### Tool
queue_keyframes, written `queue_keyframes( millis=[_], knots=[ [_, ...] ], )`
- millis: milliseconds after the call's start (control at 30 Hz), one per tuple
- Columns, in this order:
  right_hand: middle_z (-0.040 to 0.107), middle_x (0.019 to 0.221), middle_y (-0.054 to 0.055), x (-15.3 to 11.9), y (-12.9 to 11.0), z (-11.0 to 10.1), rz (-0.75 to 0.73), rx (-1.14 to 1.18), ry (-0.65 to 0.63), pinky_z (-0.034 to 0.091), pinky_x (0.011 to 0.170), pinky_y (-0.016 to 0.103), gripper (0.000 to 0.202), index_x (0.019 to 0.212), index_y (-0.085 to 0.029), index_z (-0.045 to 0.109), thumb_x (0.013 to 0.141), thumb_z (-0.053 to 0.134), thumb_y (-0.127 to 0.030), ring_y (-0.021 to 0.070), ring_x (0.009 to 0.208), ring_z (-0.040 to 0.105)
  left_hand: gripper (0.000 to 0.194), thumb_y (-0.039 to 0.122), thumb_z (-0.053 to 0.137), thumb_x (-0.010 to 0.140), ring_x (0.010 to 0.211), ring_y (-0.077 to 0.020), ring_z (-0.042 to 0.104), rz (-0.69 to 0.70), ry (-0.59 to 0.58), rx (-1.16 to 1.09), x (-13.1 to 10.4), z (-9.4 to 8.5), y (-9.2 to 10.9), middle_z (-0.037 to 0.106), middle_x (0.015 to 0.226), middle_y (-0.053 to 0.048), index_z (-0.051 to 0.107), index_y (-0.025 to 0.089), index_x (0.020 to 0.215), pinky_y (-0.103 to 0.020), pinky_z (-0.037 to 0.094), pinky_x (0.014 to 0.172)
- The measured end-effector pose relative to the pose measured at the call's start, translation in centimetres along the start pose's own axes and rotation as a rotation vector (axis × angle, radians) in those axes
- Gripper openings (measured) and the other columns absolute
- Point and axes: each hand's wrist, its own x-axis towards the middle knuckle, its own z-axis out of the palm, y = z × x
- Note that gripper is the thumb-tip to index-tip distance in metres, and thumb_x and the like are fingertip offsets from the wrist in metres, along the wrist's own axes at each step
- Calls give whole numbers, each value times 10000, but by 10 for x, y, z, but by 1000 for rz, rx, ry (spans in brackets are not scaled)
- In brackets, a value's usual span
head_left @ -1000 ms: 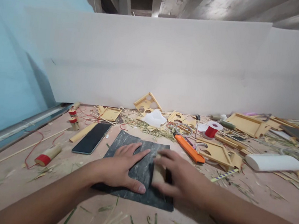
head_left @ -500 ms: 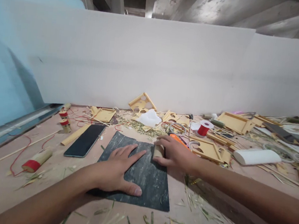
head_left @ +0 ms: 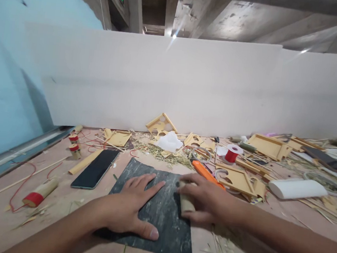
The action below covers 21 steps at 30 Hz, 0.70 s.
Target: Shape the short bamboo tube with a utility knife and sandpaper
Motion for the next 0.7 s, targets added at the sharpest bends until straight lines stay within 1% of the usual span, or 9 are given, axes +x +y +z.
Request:
queue_keyframes(
  millis=[67,200,333,367,467,500,600,633,700],
  knots=[
    [550,1426,193,-2,-1,0,32,-7,25,535,1032,480,500,1320,-217,670,877,762,-427,331,1249,601,1218,805,758,718,1578,-477,35,1,13,3,0,-1,1,56,1750,-162,178,327,1676,-683,161,1225],
    [564,1427,163,-4,-1,-1,-67,73,-35,557,999,424,581,1302,-238,687,787,835,-461,322,1241,612,1228,787,772,716,1578,-475,45,5,-4,13,1,-3,3,64,1748,-172,182,302,1678,-664,153,1236],
    [617,1340,165,-3,-3,3,89,-2,46,573,944,436,409,1242,-225,712,875,759,-399,308,1132,655,1214,782,768,724,1579,-471,73,7,14,41,0,-5,5,97,1743,-185,198,289,1676,-661,176,1232],
    [601,1379,141,-3,-5,6,75,17,48,579,925,403,421,1245,-257,710,847,780,-374,288,1119,659,1209,788,762,727,1580,-467,69,10,9,46,0,-5,5,99,1744,-183,196,297,1676,-663,176,1231],
    [572,1437,94,-2,-6,14,-155,93,-81,559,967,368,559,1268,-306,711,746,863,-434,286,1181,644,1207,789,747,743,1584,-455,41,20,-40,72,-1,-7,6,70,1746,-182,160,303,1679,-661,167,1232],
    [582,1404,104,-1,-5,15,-122,92,-34,569,945,372,550,1236,-282,724,733,869,-450,285,1147,655,1207,783,744,751,1587,-448,32,23,-51,84,-1,-7,6,53,1747,-183,146,299,1680,-653,165,1235],
    [606,1336,128,4,1,12,50,-1,63,556,967,422,389,1211,-238,721,862,771,-404,278,1117,654,1211,777,743,758,1592,-429,20,18,-56,107,-1,-9,8,19,1751,-173,117,306,1681,-630,151,1245],
    [605,1335,133,5,2,10,57,-21,86,556,964,426,378,1199,-234,725,857,771,-388,276,1101,657,1212,781,743,757,1593,-424,15,14,-58,108,-1,-9,9,16,1751,-170,116,309,1681,-626,143,1247],
    [572,1402,126,5,2,7,-29,10,10,558,969,402,489,1249,-256,710,800,818,-417,283,1143,649,1216,786,741,758,1593,-419,10,7,-70,113,-2,-10,10,21,1748,-179,118,297,1681,-621,139,1249]
  ],
)
